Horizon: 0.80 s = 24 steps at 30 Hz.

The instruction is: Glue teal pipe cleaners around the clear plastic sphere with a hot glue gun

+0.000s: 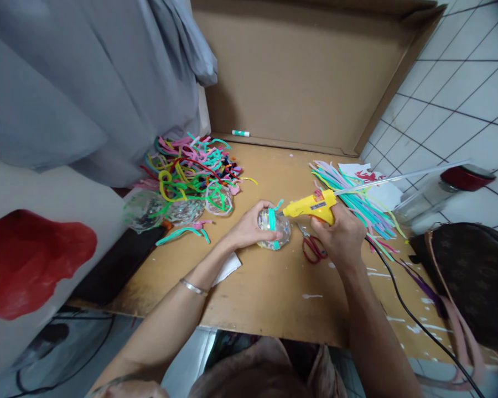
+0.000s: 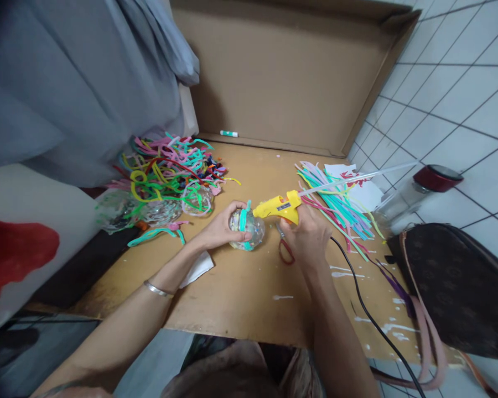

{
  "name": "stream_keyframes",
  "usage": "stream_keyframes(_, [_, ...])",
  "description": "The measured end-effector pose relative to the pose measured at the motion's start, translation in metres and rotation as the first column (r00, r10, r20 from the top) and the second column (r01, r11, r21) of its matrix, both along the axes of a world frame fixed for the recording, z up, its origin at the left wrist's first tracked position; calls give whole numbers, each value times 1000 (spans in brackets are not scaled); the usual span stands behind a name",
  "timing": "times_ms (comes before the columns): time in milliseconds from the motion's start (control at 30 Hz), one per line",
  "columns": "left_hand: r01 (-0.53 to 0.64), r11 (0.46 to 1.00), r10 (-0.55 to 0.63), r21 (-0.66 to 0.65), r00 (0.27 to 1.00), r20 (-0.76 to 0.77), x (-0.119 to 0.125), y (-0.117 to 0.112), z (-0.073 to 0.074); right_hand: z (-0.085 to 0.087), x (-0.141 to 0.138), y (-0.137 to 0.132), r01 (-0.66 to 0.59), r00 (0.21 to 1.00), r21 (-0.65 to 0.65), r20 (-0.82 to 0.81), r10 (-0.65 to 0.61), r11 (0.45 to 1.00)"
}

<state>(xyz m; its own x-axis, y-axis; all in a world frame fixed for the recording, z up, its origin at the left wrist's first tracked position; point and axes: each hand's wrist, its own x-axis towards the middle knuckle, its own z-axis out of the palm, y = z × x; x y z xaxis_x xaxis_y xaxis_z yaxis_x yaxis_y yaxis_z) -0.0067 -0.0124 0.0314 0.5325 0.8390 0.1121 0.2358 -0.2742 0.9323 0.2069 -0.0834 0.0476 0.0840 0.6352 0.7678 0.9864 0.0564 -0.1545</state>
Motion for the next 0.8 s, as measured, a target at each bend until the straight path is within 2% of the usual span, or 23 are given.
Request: stream_keyframes(800, [13, 1000, -13, -1, 1000, -2, 1, -2, 1, 7, -2, -5, 15, 998, 25, 66, -16, 1000])
